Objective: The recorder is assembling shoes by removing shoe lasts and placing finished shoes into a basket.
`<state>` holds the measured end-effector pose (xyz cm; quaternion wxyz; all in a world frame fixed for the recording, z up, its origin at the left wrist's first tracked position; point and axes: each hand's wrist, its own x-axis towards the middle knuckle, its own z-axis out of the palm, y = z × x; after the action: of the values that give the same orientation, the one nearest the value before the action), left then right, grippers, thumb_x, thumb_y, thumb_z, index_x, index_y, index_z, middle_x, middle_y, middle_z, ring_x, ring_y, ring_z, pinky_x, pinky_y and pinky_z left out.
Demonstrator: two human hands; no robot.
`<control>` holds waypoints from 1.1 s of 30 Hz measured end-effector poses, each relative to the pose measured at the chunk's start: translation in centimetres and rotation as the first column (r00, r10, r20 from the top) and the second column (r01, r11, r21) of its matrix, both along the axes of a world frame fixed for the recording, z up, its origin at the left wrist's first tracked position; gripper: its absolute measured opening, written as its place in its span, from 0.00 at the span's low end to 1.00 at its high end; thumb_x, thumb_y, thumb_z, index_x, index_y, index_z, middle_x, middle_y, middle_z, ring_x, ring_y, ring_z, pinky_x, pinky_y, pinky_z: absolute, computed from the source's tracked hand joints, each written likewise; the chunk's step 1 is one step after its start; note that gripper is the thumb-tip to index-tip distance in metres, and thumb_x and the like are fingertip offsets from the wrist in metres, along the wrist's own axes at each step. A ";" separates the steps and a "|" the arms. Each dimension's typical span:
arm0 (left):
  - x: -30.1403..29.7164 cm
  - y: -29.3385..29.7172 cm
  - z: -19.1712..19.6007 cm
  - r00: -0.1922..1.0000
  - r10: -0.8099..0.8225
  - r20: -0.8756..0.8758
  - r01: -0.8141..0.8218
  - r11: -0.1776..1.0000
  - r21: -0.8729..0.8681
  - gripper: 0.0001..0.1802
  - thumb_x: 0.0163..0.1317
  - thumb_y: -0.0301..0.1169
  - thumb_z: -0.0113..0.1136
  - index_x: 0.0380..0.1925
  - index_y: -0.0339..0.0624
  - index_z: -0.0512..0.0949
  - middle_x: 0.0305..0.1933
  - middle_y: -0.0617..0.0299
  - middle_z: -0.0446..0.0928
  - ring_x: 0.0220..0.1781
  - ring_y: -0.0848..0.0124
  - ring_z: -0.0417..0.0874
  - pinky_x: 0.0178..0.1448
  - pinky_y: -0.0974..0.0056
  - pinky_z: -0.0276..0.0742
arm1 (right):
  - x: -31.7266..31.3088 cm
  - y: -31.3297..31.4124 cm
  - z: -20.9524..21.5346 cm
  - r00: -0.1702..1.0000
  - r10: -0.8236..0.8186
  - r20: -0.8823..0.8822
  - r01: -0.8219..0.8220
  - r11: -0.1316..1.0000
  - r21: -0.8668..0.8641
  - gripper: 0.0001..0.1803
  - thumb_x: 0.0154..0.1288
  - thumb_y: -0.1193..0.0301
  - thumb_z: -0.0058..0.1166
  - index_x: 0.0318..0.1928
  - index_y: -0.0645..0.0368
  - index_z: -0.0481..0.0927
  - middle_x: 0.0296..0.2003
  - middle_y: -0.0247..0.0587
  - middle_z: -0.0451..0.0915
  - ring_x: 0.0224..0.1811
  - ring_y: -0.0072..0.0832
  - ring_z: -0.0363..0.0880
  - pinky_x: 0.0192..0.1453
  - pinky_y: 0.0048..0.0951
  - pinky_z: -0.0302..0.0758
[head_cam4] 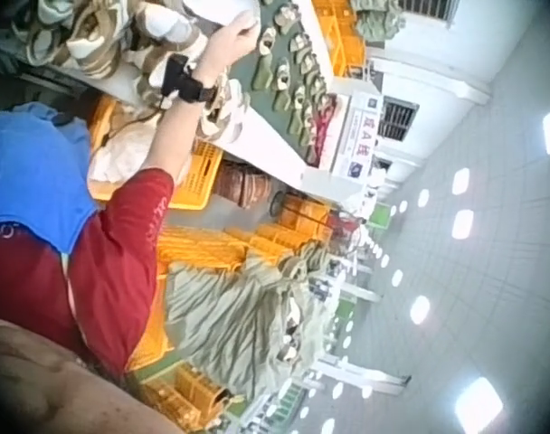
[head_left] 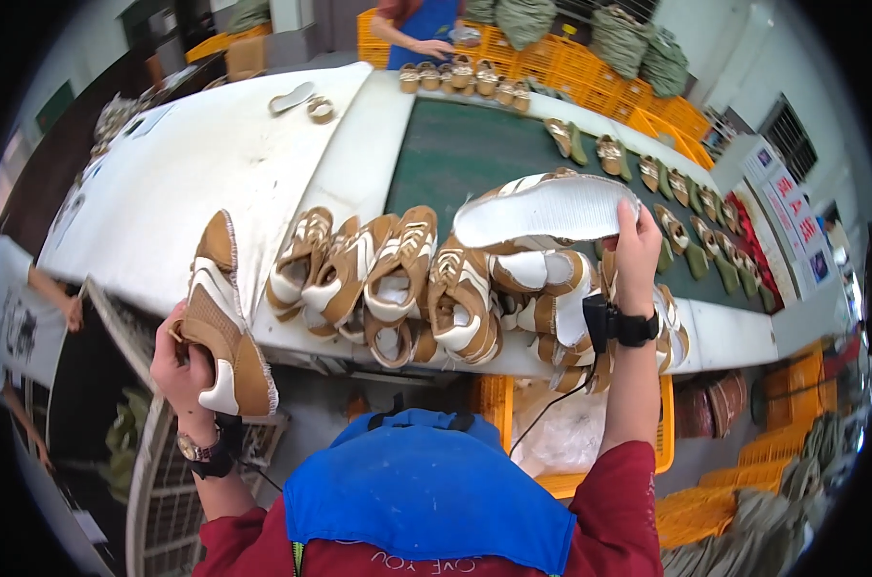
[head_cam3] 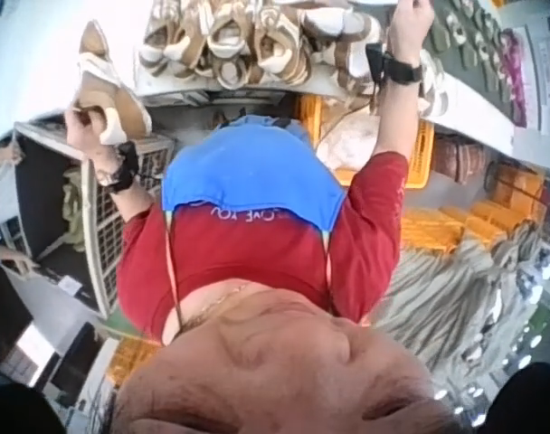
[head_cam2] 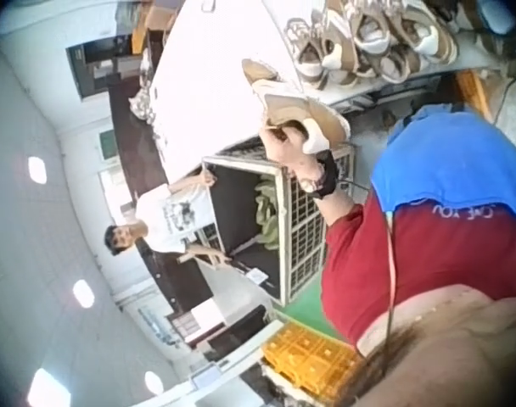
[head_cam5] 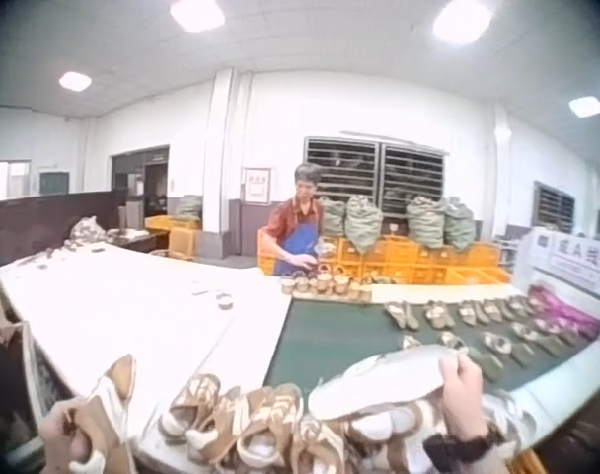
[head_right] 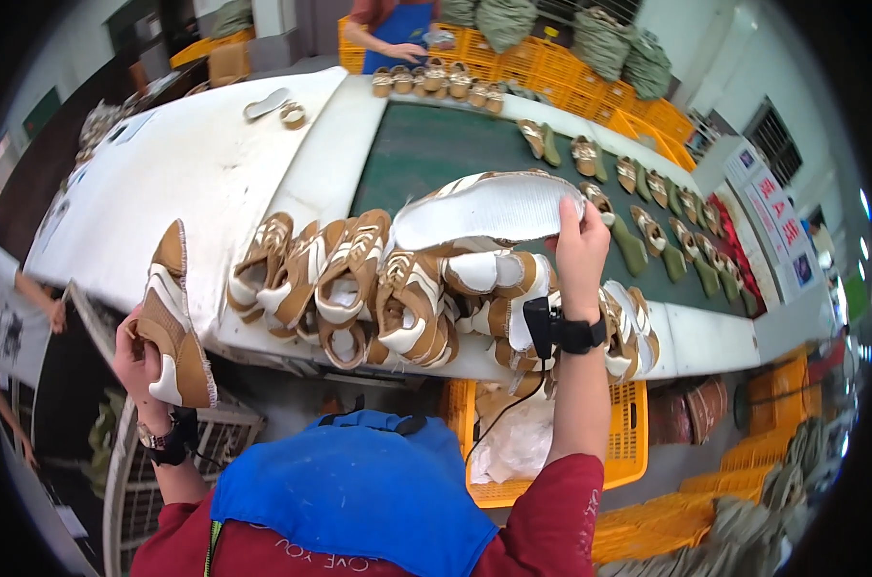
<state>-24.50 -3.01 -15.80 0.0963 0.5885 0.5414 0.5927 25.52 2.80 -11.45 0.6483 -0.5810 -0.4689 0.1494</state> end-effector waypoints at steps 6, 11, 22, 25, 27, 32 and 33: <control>-2.2 8.3 1.3 0.984 -0.058 -0.170 0.074 0.994 0.086 0.23 0.50 0.15 0.43 0.48 0.32 0.72 0.45 0.51 0.78 0.45 0.69 0.79 0.50 0.68 0.72 | -0.5 2.4 3.5 0.981 0.114 0.156 -0.081 0.975 -0.205 0.15 0.61 0.66 0.49 0.37 0.67 0.77 0.26 0.31 0.76 0.27 0.16 0.71 0.30 0.21 0.68; -4.8 12.8 -0.3 0.977 -0.172 -0.129 0.187 0.975 0.116 0.19 0.56 0.17 0.44 0.49 0.29 0.70 0.50 0.49 0.75 0.49 0.65 0.77 0.54 0.65 0.71 | -3.5 6.6 5.6 0.780 0.354 0.516 -0.081 0.875 -0.477 0.19 0.59 0.62 0.48 0.38 0.68 0.77 0.28 0.39 0.78 0.31 0.23 0.73 0.38 0.25 0.70; -8.3 18.6 -0.7 0.945 -0.264 -0.196 0.286 0.954 0.093 0.20 0.53 0.14 0.42 0.48 0.29 0.72 0.48 0.50 0.76 0.49 0.66 0.77 0.54 0.66 0.71 | -12.6 14.1 2.5 0.466 0.678 0.568 0.308 0.478 -0.823 0.34 0.57 0.46 0.50 0.52 0.62 0.71 0.42 0.57 0.77 0.39 0.45 0.79 0.44 0.40 0.75; -8.2 19.6 -0.3 0.916 -0.279 -0.286 0.319 0.942 0.102 0.18 0.47 0.17 0.49 0.42 0.32 0.75 0.46 0.46 0.77 0.47 0.58 0.79 0.52 0.62 0.73 | -14.7 12.7 2.1 0.659 0.662 0.358 0.121 0.376 -0.919 0.36 0.57 0.52 0.54 0.60 0.61 0.63 0.49 0.58 0.73 0.43 0.45 0.77 0.46 0.38 0.75; -6.3 19.8 0.7 0.874 -0.317 -0.370 0.383 0.916 0.121 0.19 0.45 0.16 0.50 0.40 0.35 0.76 0.46 0.47 0.77 0.46 0.59 0.80 0.49 0.63 0.75 | -12.6 11.7 0.6 0.405 0.651 0.642 0.159 0.642 -0.750 0.34 0.56 0.57 0.56 0.60 0.60 0.64 0.50 0.56 0.73 0.45 0.43 0.77 0.46 0.34 0.75; -3.2 21.4 1.6 0.758 -0.341 -0.556 0.423 0.906 0.022 0.16 0.45 0.21 0.58 0.38 0.42 0.77 0.39 0.59 0.77 0.35 0.61 0.80 0.36 0.64 0.77 | -15.0 7.7 3.0 0.574 0.493 0.654 0.083 0.760 -0.645 0.25 0.55 0.69 0.56 0.54 0.64 0.70 0.45 0.50 0.77 0.40 0.37 0.78 0.42 0.29 0.75; -2.5 21.9 1.9 0.705 -0.316 -0.635 0.441 0.896 0.044 0.16 0.44 0.22 0.59 0.37 0.43 0.77 0.39 0.58 0.76 0.34 0.62 0.80 0.35 0.65 0.77 | -15.5 6.6 3.0 0.597 0.485 0.639 0.014 0.790 -0.613 0.23 0.55 0.72 0.55 0.52 0.65 0.71 0.43 0.49 0.78 0.36 0.32 0.79 0.40 0.27 0.76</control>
<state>-27.00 18.92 -13.85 -0.0219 0.8534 0.3495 0.3861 10.06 9.42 -8.47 0.1565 -0.6783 -0.7100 0.1059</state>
